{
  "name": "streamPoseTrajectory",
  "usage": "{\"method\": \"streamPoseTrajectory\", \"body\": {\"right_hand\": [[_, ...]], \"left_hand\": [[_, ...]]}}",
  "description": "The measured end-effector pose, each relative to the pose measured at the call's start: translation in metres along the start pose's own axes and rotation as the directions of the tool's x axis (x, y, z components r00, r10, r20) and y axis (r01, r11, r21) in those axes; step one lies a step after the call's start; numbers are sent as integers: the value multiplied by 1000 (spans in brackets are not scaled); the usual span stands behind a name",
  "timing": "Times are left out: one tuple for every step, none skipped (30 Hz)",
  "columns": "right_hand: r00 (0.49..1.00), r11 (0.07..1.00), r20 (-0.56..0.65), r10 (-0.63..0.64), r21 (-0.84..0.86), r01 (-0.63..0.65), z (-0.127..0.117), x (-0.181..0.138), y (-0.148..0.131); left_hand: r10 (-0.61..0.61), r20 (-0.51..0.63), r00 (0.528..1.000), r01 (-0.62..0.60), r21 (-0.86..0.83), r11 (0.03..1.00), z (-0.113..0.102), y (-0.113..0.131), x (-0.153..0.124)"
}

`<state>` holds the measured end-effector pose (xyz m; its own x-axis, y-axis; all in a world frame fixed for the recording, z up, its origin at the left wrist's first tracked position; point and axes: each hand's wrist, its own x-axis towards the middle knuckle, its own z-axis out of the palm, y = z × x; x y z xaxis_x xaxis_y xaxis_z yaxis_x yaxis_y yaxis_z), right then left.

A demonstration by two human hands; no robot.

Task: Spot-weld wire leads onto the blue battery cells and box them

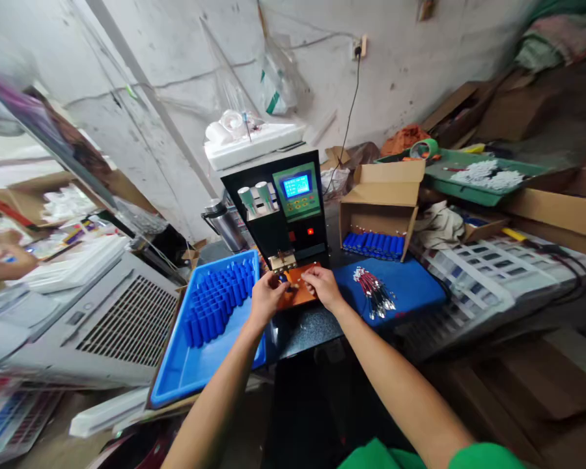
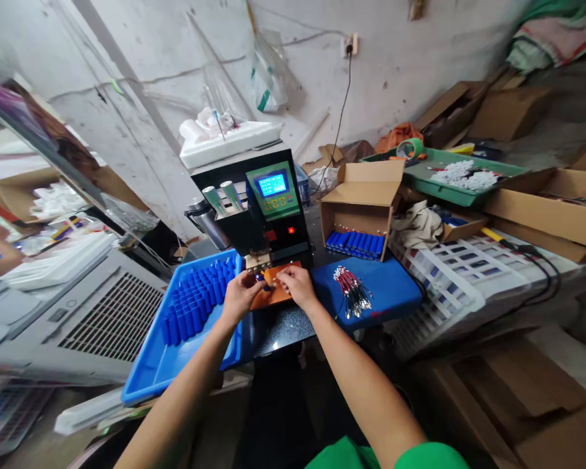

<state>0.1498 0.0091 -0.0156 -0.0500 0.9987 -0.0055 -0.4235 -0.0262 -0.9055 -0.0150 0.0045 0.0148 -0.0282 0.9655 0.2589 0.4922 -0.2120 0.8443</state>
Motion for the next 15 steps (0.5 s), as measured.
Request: {"method": "streamPoseTrajectory", "body": {"right_hand": [[1000,1000,0,-4,-2,4,0,1,0],[1000,1000,-1,-12,-5,12,0,1,0],[1000,1000,-2,-20,-6,20,0,2,1],[1000,1000,-3,-29,-6,28,0,2,1],[999,999,-3,-36,-3,36,0,3,1],[999,999,-5,-43,-1,43,0,4,1],[999,999,-8,-50,1,50,1,4,1],[998,998,-12,-55,3,55,1,5,2],[998,998,-15,-61,3,62,1,5,2],[998,998,-19,-68,3,68,1,6,2],[997,997,-22,-74,2,74,0,6,2],[997,997,-24,-79,0,79,0,6,2],[996,997,-28,-83,-2,83,0,6,2],[996,996,-31,-86,-5,85,1,6,2],[996,996,-36,-87,-7,87,1,6,1]], "left_hand": [[5,8,1000,-5,5,1000,4,0,2],[7,26,1000,-7,11,1000,6,0,4],[8,52,999,-9,17,1000,7,0,5],[7,81,997,-9,26,1000,7,0,5],[6,110,994,-9,32,999,7,1,5],[8,134,991,-12,28,1000,7,2,5],[14,149,989,-16,14,1000,8,4,4],[23,153,988,-22,-5,1000,8,5,3],[33,149,988,-29,-25,999,10,7,3],[44,141,989,-38,-43,998,11,8,2],[54,130,990,-47,-58,997,14,9,1],[62,117,991,-55,-69,996,16,9,0],[68,106,992,-60,-76,995,18,9,-1],[72,98,993,-64,-81,995,20,8,-1],[73,89,993,-65,-84,994,21,6,-2]]}}
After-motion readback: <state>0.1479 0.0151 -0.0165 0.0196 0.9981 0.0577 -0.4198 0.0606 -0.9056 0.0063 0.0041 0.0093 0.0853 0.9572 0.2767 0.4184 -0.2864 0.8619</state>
